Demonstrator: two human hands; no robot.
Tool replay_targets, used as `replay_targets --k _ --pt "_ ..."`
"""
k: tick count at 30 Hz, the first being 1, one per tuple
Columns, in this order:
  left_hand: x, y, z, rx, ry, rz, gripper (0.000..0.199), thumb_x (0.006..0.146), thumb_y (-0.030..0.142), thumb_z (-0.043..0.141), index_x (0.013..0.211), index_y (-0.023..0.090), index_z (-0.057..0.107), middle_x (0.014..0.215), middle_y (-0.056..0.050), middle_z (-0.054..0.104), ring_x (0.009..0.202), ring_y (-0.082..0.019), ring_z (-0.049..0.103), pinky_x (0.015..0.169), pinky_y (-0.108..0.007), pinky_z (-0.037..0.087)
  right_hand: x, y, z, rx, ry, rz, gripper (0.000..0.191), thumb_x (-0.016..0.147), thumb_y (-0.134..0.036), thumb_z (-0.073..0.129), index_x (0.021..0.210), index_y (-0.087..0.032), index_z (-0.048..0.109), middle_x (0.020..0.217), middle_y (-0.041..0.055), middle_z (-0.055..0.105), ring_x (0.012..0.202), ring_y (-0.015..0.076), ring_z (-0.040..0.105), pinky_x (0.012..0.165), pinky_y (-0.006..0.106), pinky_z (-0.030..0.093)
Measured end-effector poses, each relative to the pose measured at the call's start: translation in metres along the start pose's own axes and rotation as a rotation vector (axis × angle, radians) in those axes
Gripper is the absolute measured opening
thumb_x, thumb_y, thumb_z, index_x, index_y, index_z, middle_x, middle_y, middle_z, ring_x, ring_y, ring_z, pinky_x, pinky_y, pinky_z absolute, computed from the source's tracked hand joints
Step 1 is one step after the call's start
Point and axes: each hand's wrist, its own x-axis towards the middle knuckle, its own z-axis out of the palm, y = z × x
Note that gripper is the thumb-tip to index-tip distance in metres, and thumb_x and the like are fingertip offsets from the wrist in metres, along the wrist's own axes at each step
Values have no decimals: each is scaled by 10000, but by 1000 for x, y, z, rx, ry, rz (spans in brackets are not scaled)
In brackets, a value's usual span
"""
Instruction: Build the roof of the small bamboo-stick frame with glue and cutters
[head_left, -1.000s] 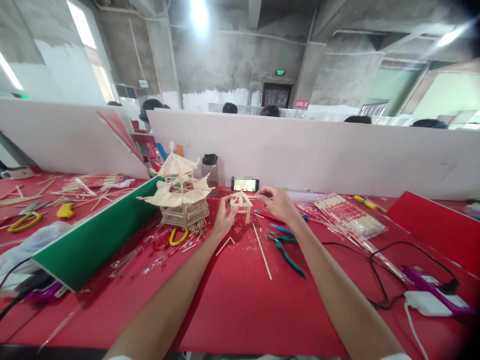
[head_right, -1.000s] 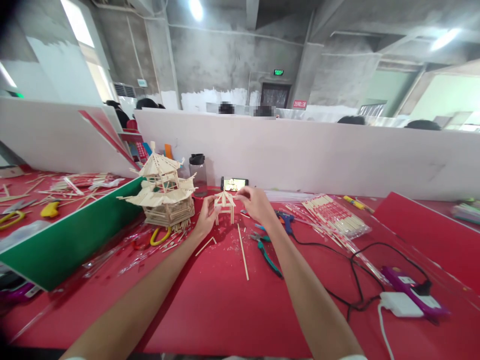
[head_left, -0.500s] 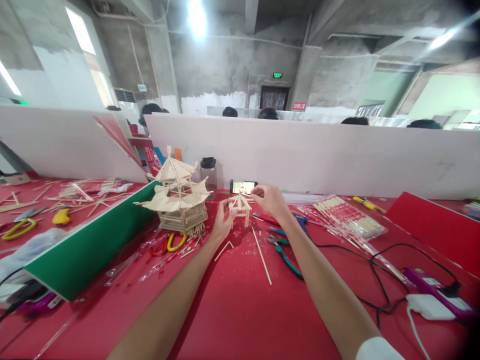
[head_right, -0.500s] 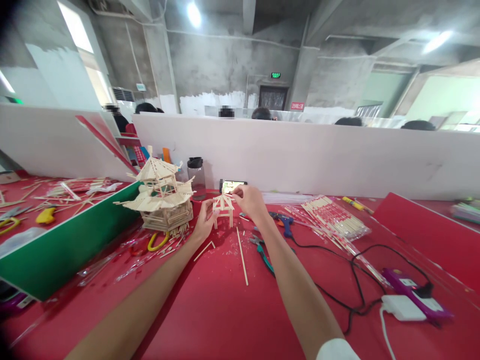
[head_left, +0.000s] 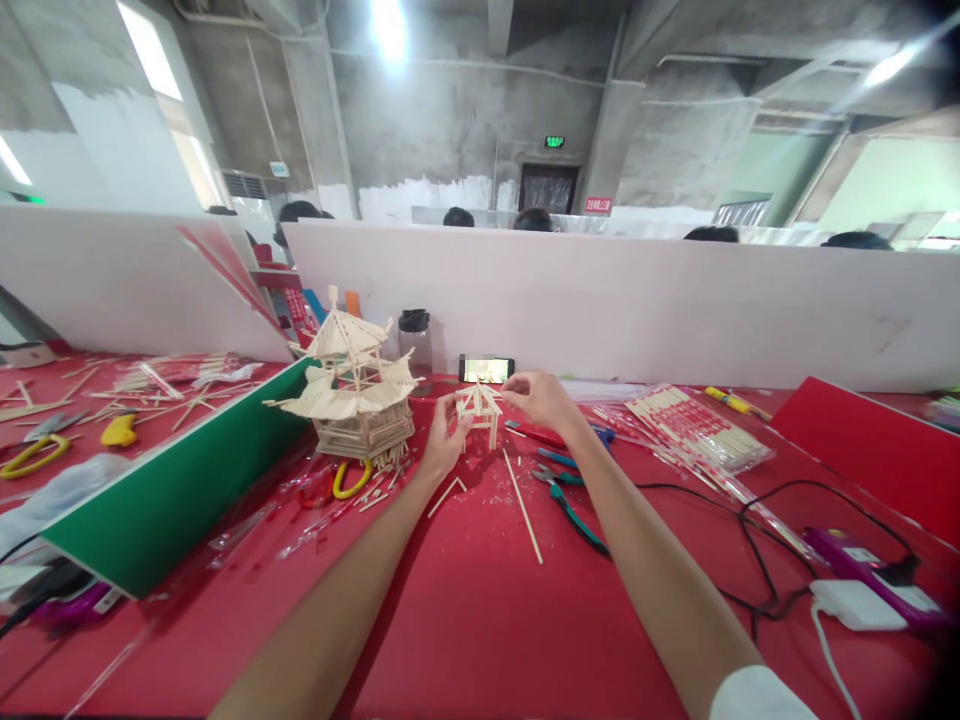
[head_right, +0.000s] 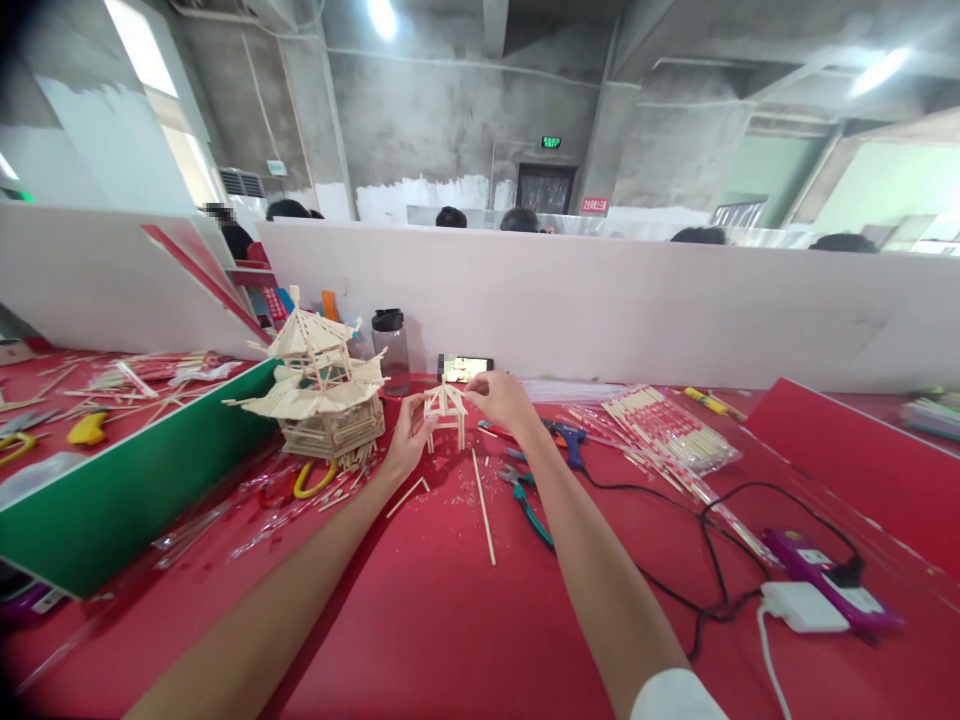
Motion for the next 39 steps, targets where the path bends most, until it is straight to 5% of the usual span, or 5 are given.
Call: replay_targets --k 8,12,24,39 --pt "0 3 0 21 0 -6 348 885 374 654 1176 241 516 1259 -81 569 1234 -228 546 1111 -426 405 -3 3 -3 865 -149 287 207 704 -222 824 879 -160 732 731 28 721 656 113 657 665 230 576" --pt "0 0 0 25 1 -25 349 884 384 655 1171 244 513 1267 -79 559 1242 -228 538 1123 -434 390 -3 5 -4 1083 -164 411 196 705 -159 836 857 -164 714 713 1 703 629 78 653 646 172 577" --pt "-1 -3 -2 33 -4 -39 339 897 369 641 1191 269 506 1281 -74 549 1261 -227 530 1133 -455 388 -6 5 -7 1142 -212 425 264 713 -185 849 879 -167 644 755 2 710 668 81 675 657 158 576" --pt "-1 -5 -3 41 -2 -23 366 893 375 643 1218 264 515 1285 -81 548 1275 -236 517 1150 -500 363 -13 -1 -14 977 -263 244 397 652 -325 879 930 -213 619 803 -47 631 643 68 593 622 190 521"
